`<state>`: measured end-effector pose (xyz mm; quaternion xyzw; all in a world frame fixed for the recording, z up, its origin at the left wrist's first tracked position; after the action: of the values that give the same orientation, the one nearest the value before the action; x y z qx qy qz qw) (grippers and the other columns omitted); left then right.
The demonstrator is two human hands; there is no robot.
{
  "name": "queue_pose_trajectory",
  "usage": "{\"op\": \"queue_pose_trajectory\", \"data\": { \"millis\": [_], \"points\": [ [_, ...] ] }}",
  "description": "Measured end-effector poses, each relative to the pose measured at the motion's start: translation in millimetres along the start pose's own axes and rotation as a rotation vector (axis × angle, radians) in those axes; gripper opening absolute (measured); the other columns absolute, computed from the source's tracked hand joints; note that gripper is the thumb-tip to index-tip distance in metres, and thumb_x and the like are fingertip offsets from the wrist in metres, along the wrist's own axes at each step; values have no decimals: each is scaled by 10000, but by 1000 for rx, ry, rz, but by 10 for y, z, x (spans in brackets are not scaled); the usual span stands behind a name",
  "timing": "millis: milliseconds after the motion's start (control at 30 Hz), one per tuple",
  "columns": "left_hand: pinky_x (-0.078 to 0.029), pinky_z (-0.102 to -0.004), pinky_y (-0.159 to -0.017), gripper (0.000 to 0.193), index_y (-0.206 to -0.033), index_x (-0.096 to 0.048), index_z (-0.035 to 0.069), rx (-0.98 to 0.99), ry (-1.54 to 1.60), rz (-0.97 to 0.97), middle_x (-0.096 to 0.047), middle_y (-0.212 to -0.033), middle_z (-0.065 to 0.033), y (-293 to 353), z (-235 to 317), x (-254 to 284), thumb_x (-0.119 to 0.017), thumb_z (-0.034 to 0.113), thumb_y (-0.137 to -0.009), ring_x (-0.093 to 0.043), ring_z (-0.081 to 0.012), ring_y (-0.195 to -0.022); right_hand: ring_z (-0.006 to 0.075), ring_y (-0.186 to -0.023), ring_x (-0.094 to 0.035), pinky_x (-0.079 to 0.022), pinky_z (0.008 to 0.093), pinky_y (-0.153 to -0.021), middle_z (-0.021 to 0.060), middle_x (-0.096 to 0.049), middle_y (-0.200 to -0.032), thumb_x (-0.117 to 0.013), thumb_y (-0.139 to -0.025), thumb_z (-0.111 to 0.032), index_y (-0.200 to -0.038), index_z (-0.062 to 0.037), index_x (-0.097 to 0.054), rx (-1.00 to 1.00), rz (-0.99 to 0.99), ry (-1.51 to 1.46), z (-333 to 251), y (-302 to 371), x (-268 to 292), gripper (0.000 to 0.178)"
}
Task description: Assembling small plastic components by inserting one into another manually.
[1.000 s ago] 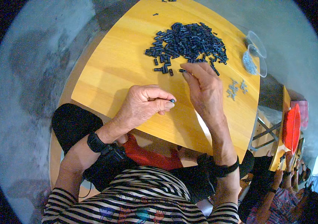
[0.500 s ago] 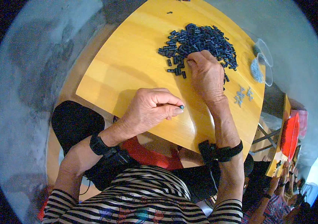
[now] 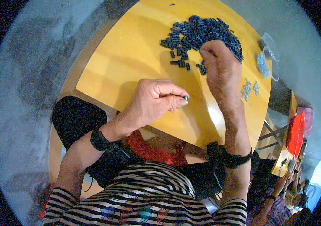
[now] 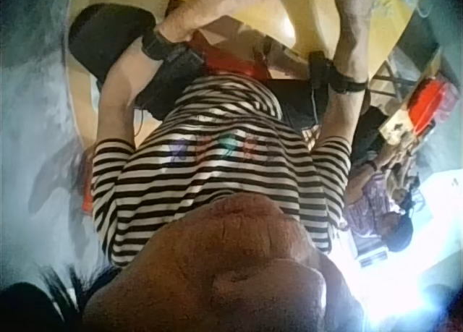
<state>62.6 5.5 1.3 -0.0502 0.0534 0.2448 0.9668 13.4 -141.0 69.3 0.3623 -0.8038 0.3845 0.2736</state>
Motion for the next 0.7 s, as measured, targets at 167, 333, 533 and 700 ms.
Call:
{"op": "queue_pose_trajectory", "data": {
  "millis": [167,333,533,700],
  "points": [
    [-492,-214,-537,130,-888,-686,-4,33,-3,-1,-644,-677,-31,15,19,12,-689,97,-806,-588,-73,-579,60,-595,-526,-405,200,-539,8,-622,-752,-618,-848,-111,-884,-33,-619,-441,-285,-552,-109,507,158,86],
    [-508,-215,-532,131,-881,-683,-9,8,27,-48,-649,-683,-40,20,40,-43,-695,92,-797,-602,-77,-590,71,-588,-536,-420,200,-525,23,-631,-743,-656,-840,-193,-909,-37,-635,-613,-263,-887,98,839,137,172],
    [-511,-219,-530,123,-865,-677,-23,83,19,-85,-649,-680,-54,60,22,-118,-699,67,-786,-606,-85,-589,60,-573,-511,-389,183,-512,-5,-607,-726,-659,-839,-200,-896,-51,-640,-684,-259,-1062,118,971,18,160],
    [-502,-221,-524,114,-852,-675,-25,60,-17,-96,-647,-673,-54,70,8,-124,-702,55,-776,-606,-88,-587,56,-574,-501,-378,181,-508,-14,-596,-709,-669,-832,-210,-887,-54,-643,-676,-261,-1044,133,995,2,168]
  ]
}}
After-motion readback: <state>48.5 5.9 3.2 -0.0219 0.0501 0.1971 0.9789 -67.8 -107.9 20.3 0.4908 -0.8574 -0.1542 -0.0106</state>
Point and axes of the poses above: each hand's wrist, its own y-axis away from the middle knuckle, its own x-axis out of the back of the hand, z = x × y, the point moved 5 cm from there along -y, towards the middle knuckle
